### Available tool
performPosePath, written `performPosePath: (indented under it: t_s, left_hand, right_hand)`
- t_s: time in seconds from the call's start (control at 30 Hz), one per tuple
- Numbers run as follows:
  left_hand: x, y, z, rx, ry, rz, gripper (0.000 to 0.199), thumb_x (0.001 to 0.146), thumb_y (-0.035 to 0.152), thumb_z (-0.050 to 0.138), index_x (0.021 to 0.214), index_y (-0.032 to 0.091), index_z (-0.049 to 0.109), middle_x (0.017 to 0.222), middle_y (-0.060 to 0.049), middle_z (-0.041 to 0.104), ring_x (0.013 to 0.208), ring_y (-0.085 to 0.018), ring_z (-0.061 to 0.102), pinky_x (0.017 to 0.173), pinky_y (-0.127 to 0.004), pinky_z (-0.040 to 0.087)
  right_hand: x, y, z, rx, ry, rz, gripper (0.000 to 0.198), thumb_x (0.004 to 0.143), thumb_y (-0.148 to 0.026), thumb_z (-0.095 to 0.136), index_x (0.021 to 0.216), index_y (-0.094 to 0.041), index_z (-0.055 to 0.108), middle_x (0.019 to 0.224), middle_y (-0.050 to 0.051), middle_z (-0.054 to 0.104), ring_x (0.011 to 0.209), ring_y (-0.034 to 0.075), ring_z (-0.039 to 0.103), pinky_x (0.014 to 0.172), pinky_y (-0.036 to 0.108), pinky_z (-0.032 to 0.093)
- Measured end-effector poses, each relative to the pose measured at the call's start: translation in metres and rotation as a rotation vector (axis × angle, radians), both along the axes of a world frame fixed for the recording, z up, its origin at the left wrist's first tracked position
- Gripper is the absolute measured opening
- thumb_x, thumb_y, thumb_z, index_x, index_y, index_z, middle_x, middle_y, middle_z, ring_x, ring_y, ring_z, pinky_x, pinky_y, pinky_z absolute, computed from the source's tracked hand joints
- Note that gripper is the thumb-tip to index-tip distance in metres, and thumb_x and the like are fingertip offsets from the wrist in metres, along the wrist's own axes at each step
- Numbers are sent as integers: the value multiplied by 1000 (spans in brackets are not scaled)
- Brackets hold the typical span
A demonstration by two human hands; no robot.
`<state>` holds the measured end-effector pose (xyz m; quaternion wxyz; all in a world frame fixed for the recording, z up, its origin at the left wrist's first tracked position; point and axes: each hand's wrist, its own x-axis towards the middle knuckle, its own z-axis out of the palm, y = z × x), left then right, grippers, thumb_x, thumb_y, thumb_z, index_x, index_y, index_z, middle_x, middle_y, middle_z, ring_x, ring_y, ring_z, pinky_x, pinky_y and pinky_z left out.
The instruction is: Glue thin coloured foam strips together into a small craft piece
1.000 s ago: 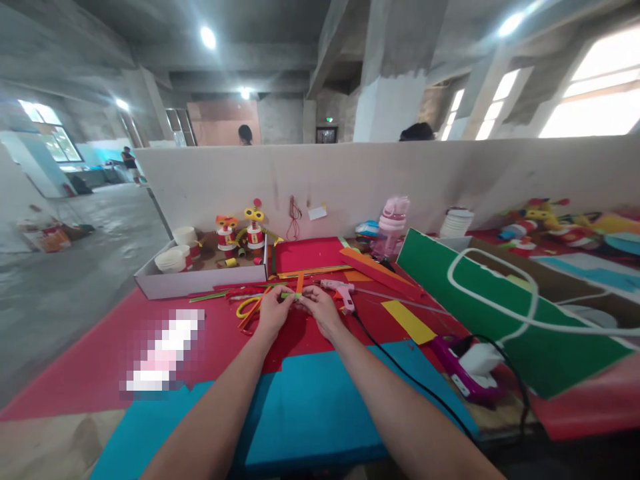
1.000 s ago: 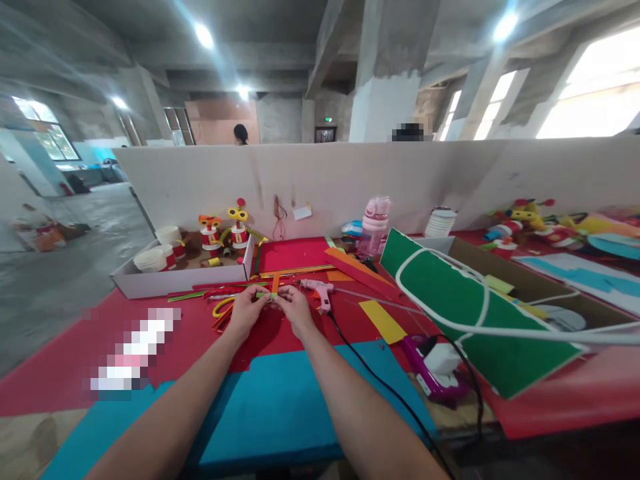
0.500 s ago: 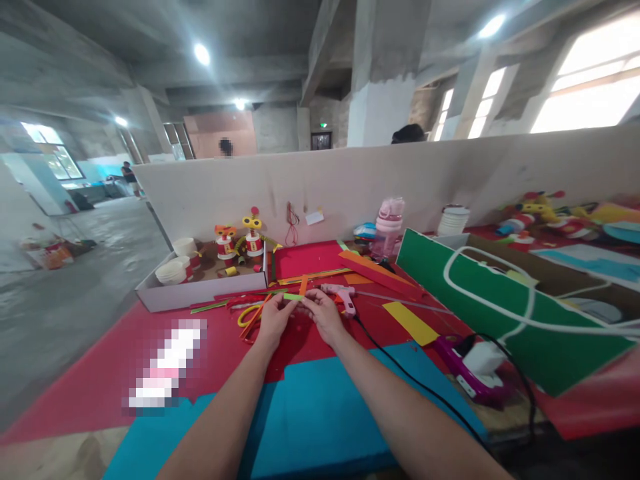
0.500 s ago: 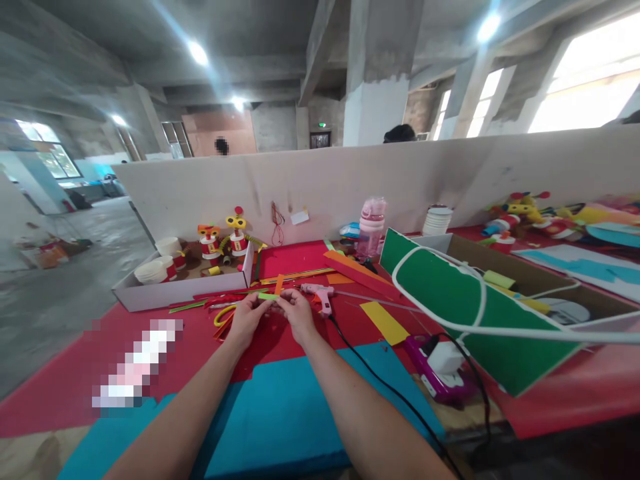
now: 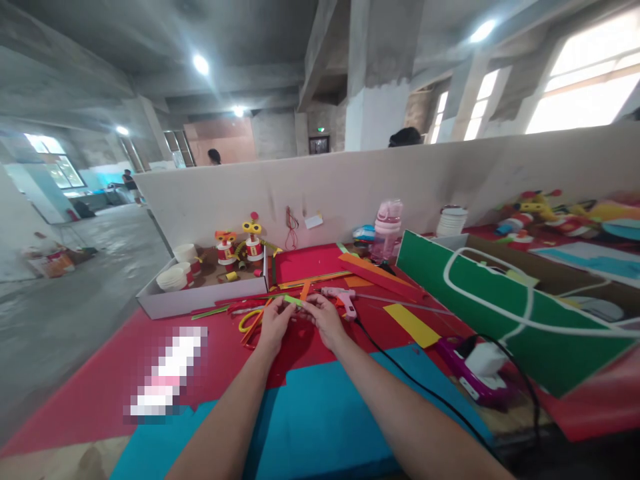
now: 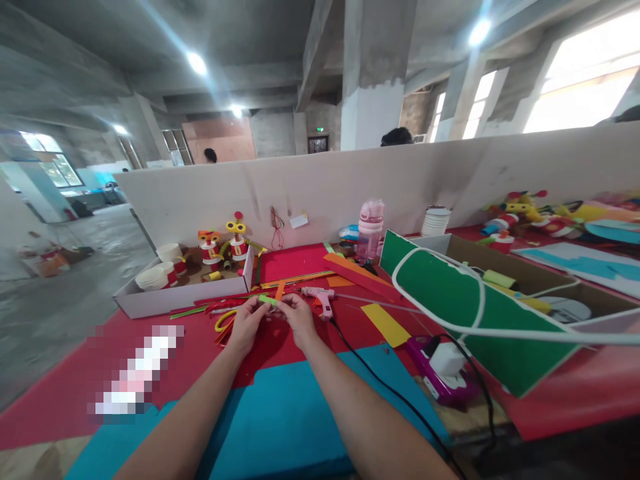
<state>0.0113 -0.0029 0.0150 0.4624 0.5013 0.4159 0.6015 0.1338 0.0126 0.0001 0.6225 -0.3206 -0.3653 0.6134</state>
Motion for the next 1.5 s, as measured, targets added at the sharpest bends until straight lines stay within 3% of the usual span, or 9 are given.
performPosePath:
  t_s: [0.13, 0.63, 0.8, 0.93, 1.1, 1.2, 1.33, 1.5]
  left_hand:
    - [2, -1, 2, 3, 13, -42, 33, 66, 42, 75, 77, 16, 59, 66, 1, 58, 56, -10, 51, 52, -22, 43]
    - [-1, 1, -2, -49, 23, -41, 32, 64, 41, 76, 74, 14, 64, 65, 0, 61, 58, -12, 55, 56, -23, 44]
    - [-1, 3, -5, -22, -2, -67, 32, 63, 38, 77, 81, 15, 63, 70, 1, 61, 61, -12, 55, 58, -24, 46]
    - [-2, 5, -6, 9, 3, -45, 29, 63, 36, 77, 76, 15, 62, 67, 1, 59, 61, -11, 54, 59, -23, 44]
    - [-2, 4, -3, 2, 92, -22, 23, 63, 32, 76, 72, 15, 64, 64, 1, 60, 56, -10, 52, 57, -23, 42]
    - [-1, 1, 0, -20, 139, -40, 22, 62, 31, 76, 72, 14, 65, 59, 1, 59, 52, -10, 50, 54, -22, 40]
    - [-1, -1, 2, -35, 192, -70, 19, 64, 29, 74, 73, 14, 67, 55, 1, 58, 50, -10, 49, 53, -21, 37]
    - [-3, 0, -1, -31, 185, -126, 17, 64, 29, 73, 70, 15, 66, 55, 2, 57, 49, -9, 48, 52, -21, 36]
  right_hand:
    - [0, 1, -2, 56, -19, -69, 34, 55, -39, 81, 74, -20, 60, 69, -4, 62, 66, 13, 59, 69, 28, 50]
    - [0, -5, 6, 26, -9, 104, 36, 54, -36, 82, 78, -18, 62, 73, -1, 67, 67, 17, 64, 73, 35, 54]
    - [-3, -5, 2, 56, 24, 54, 34, 54, -36, 82, 75, -20, 61, 73, -1, 66, 67, 18, 64, 70, 36, 55]
    - [-3, -5, 1, 33, 11, 97, 35, 52, -37, 83, 75, -19, 62, 72, -1, 66, 66, 17, 63, 69, 37, 55]
    - [6, -2, 7, 18, -141, -23, 35, 57, -45, 79, 77, -20, 65, 75, 0, 66, 68, 16, 61, 67, 31, 51]
    - [12, 1, 10, 113, -306, -122, 33, 60, -48, 76, 75, -19, 67, 77, 1, 67, 75, 17, 61, 72, 30, 49]
    - [16, 3, 7, 225, -487, -131, 27, 59, -43, 76, 67, -20, 68, 70, 1, 68, 72, 18, 60, 72, 31, 47]
    - [19, 6, 2, 247, -565, -159, 21, 63, -41, 71, 67, -21, 69, 68, 0, 69, 69, 19, 60, 70, 31, 46]
